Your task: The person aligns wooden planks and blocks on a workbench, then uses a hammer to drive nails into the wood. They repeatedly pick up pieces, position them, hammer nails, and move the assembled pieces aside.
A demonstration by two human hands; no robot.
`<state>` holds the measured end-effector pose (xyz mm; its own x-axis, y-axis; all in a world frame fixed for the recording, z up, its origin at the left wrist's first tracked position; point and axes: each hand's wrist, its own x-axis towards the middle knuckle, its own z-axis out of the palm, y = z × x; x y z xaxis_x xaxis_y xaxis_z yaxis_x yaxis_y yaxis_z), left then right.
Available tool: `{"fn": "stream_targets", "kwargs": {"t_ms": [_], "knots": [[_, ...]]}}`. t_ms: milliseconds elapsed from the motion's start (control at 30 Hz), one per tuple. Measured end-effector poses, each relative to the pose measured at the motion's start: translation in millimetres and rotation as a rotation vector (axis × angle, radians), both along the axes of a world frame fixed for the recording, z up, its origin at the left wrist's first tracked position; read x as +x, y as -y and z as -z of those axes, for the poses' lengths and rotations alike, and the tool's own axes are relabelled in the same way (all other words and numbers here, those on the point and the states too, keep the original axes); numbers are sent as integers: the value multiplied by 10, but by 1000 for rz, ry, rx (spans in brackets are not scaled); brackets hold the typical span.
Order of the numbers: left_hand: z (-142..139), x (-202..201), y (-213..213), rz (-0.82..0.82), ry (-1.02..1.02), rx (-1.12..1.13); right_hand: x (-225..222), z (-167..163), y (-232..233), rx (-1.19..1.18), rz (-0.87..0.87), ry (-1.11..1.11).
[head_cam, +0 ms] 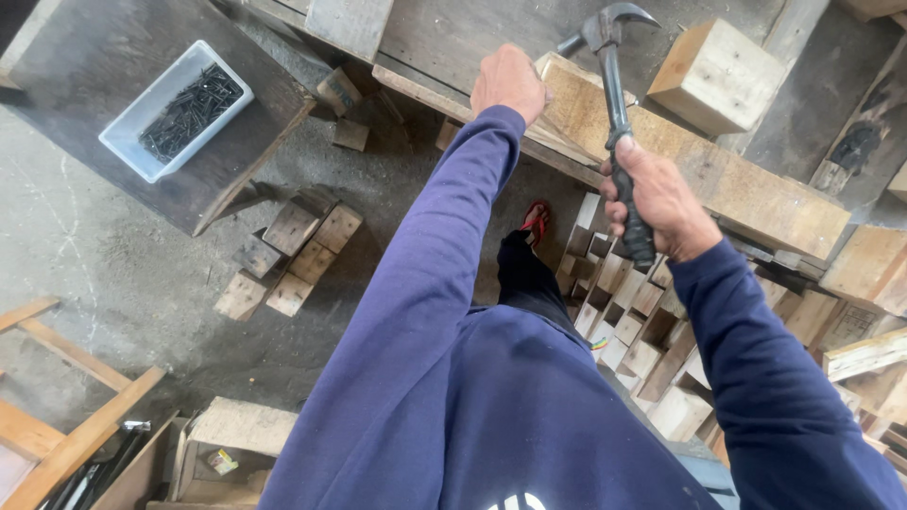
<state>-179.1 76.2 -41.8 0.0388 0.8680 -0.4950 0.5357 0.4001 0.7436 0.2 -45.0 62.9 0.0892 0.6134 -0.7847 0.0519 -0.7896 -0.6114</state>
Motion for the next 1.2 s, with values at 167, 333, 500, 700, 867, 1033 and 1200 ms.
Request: {"fn": "stream_targets", "kwargs": {"t_ms": [167,333,500,700,867,1033,1200], "knots": [[41,21,-17,9,-1,9,8,-19,-21,94,8,2],[65,22,1,-2,-19,28,-56,-11,24,-2,11,-26],[65,9,-8,-19,-10,46,10,-97,-49,55,-18,21],[74,-10,-1,-34,10,38,-56,-32,14,86,15,20],[22,-23,2,-20,25,23,-5,-96,70,53,-61,45],[42,-30,-14,38,62,-27,39,-196,450,260,-2,75],[150,-79,-77,164,94,-35,51,-61,1220,352,163,107]]}}
